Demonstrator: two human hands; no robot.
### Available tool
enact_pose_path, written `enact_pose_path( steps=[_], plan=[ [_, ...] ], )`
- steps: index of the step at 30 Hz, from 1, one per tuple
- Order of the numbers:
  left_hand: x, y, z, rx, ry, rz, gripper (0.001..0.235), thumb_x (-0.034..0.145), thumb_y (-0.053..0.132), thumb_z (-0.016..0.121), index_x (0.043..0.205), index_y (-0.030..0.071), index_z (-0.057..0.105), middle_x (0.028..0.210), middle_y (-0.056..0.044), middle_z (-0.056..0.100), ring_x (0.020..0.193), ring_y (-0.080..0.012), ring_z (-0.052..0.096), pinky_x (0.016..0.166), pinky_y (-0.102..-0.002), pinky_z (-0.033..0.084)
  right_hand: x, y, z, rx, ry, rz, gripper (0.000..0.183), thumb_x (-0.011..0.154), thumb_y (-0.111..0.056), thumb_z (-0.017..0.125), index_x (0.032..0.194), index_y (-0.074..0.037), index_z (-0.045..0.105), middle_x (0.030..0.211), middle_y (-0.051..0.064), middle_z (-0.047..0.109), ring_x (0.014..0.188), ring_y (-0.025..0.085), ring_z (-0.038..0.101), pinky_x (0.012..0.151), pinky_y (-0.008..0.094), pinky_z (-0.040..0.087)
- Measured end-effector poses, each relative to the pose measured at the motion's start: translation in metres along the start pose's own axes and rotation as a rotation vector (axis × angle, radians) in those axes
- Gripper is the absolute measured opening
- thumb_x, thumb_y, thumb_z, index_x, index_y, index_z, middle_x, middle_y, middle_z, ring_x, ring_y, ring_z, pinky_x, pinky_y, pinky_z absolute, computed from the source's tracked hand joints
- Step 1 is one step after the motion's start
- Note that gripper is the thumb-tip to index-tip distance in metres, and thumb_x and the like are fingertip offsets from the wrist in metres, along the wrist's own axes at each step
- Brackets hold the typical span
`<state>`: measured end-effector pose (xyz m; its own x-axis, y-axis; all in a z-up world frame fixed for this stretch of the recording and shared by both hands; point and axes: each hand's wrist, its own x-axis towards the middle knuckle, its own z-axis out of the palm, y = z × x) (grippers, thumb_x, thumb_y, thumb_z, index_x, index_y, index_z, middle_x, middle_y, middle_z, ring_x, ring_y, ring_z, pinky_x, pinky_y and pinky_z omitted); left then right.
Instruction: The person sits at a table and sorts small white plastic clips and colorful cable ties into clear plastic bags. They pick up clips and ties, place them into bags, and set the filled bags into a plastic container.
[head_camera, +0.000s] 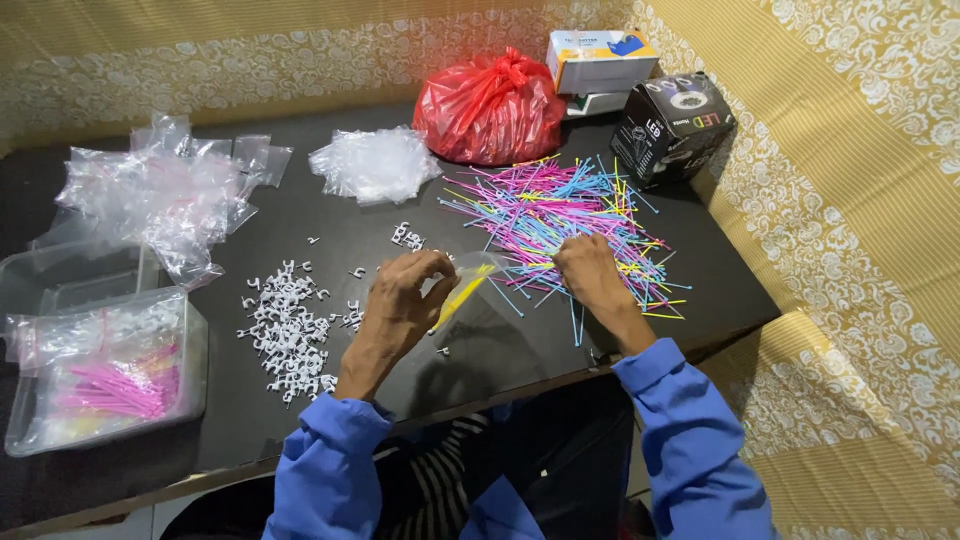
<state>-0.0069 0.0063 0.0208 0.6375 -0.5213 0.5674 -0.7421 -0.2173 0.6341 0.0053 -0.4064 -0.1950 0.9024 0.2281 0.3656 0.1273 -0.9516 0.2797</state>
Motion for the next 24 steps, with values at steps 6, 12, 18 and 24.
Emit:
enact_pose_path(
  steps=[6,12,18,24],
  plan=[
    [-0.001,-0.007,0.001,0.059,0.000,-0.010,0.012,0.088,0.004,0.077,0.092,0.015,0.074,0.091,-0.010,0.076,0.087,-0.0338,0.075,0.077,-0.043,0.059,-0.002,-0.002,-0.020,0.140,0.038,0.089,0.014,0.083,-0.020,0.067,0.090,-0.030,0.073,0.088,-0.006,0.071,0.089,0.017,0.071,0.101,0.041,0.045],
    [0.002,-0.002,-0.001,0.055,0.023,0.004,0.010,0.087,0.007,0.078,0.089,0.015,0.072,0.090,-0.007,0.076,0.085,-0.0325,0.074,0.075,-0.044,0.059,0.003,-0.001,-0.084,0.075,0.161,0.120,0.021,0.090,-0.019,0.061,0.106,-0.032,0.061,0.084,-0.006,0.073,0.085,0.011,0.073,0.116,0.047,0.036],
    [0.001,-0.011,0.008,0.048,0.011,0.018,0.009,0.089,0.008,0.077,0.090,0.016,0.072,0.092,-0.009,0.076,0.089,-0.0335,0.074,0.075,-0.044,0.058,0.020,-0.019,-0.127,0.539,0.268,0.298,0.014,0.097,-0.019,0.072,0.109,-0.027,0.071,0.092,-0.004,0.078,0.095,0.019,0.075,0.120,0.053,0.030],
    [0.000,-0.021,0.016,-0.013,-0.005,0.002,0.009,0.088,0.006,0.078,0.092,0.013,0.074,0.093,-0.013,0.076,0.089,-0.0356,0.074,0.076,-0.042,0.060,0.032,-0.038,-0.175,0.991,0.347,0.477,0.016,0.097,-0.007,0.071,0.103,-0.020,0.077,0.098,0.003,0.079,0.106,0.025,0.073,0.121,0.054,0.028]
  ],
)
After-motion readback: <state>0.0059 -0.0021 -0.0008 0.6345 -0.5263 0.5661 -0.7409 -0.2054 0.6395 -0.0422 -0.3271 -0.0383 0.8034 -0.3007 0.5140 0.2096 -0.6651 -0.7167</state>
